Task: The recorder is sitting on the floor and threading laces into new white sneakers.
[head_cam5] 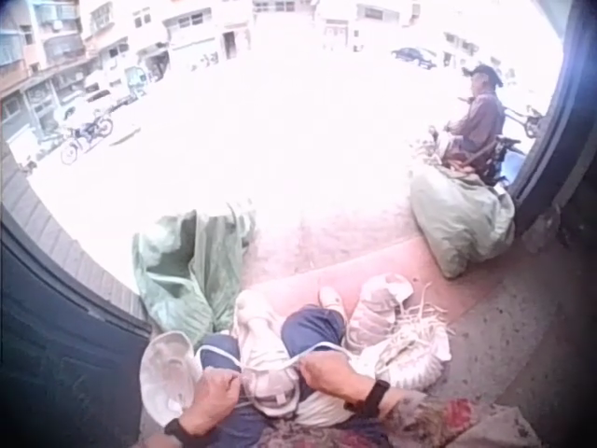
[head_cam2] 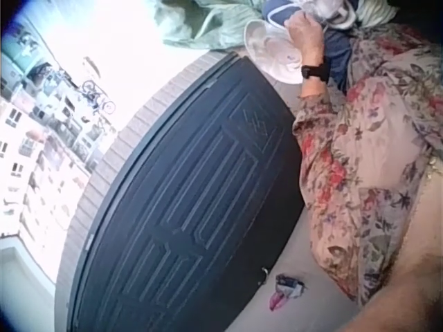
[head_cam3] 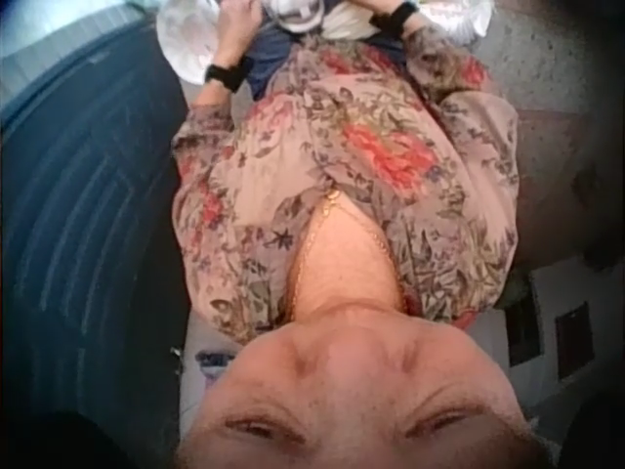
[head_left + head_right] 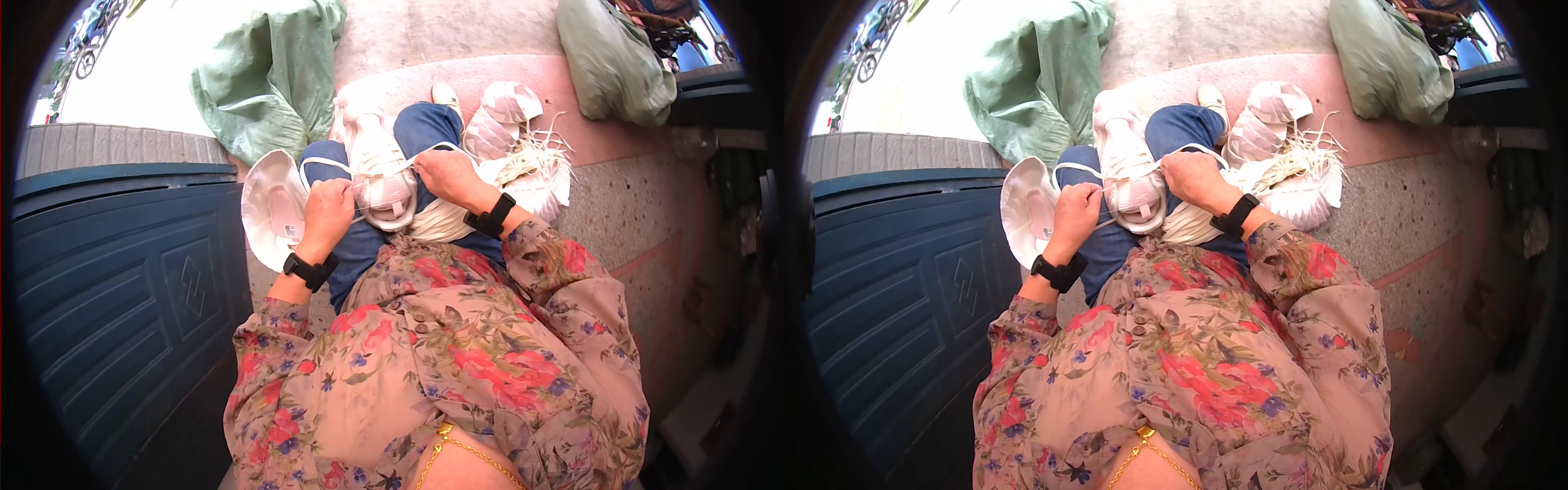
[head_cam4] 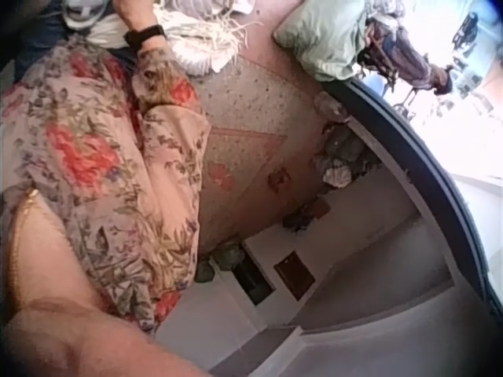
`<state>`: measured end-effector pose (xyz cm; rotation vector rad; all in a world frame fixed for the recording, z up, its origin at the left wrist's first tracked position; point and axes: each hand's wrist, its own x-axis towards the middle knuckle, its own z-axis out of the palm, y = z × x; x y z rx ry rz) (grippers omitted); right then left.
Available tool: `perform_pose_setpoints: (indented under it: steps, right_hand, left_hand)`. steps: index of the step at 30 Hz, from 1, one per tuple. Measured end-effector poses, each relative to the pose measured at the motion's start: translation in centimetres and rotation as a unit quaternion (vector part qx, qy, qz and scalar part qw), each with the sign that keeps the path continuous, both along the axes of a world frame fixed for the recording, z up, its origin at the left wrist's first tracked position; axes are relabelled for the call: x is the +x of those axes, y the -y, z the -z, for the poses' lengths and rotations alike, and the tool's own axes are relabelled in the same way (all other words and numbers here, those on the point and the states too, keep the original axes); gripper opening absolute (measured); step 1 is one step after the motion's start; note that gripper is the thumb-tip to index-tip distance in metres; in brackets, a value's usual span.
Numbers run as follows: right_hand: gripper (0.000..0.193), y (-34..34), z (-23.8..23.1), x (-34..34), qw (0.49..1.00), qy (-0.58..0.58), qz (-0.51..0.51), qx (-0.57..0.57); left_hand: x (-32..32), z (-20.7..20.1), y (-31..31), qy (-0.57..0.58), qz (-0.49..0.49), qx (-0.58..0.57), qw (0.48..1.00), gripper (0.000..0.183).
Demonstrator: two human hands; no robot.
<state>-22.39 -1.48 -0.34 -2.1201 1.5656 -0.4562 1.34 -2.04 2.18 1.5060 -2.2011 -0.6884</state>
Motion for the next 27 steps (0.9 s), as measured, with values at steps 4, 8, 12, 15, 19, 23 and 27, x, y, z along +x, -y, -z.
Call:
perform_pose_setpoints:
  steps: [4, 8, 12, 15, 19, 23, 27]
  right_hand:
    - [0.009, 0.5, -0.9, -0.3, 0.998, -0.001, -0.049, -0.037]
    - [0.009, 1.2, -1.3, -0.5, 0.996, 0.017, -0.079, -0.037]
    - [0.006, 1.5, -0.7, 0.6, 0.996, -0.049, -0.069, -0.03]
    - [0.007, 1.4, -0.4, 1.3, 0.989, -0.11, -0.076, -0.059]
    - [0.004, 1.2, -0.5, 1.1, 0.993, -0.089, -0.048, -0.064]
    - [0.006, 0.8, -1.0, 1.1, 0.992, -0.071, 0.024, -0.106]
    - [0.008, 1.2, -1.4, 1.5, 0.991, -0.105, -0.01, -0.084]
  left_hand:
    - [-0.6, 0.5, 0.2, 0.049, -0.012, -0.008, 0.999, 0.012]
    - [-1.0, 0.3, 0.2, 0.084, -0.003, -0.047, 0.995, 0.011]
    - [-1.6, 0.1, 0.4, 0.092, 0.007, -0.055, 0.994, 0.01]
    - [-2.0, -0.2, 0.4, 0.129, 0.026, -0.093, 0.987, 0.009]
    - [-1.9, -0.5, 0.8, 0.151, 0.085, -0.115, 0.978, 0.005]
    - [-1.7, -0.5, 1.2, 0.154, 0.095, -0.091, 0.979, 0.003]
    - [-2.6, -0.6, 0.9, 0.159, 0.082, -0.135, 0.975, 0.005]
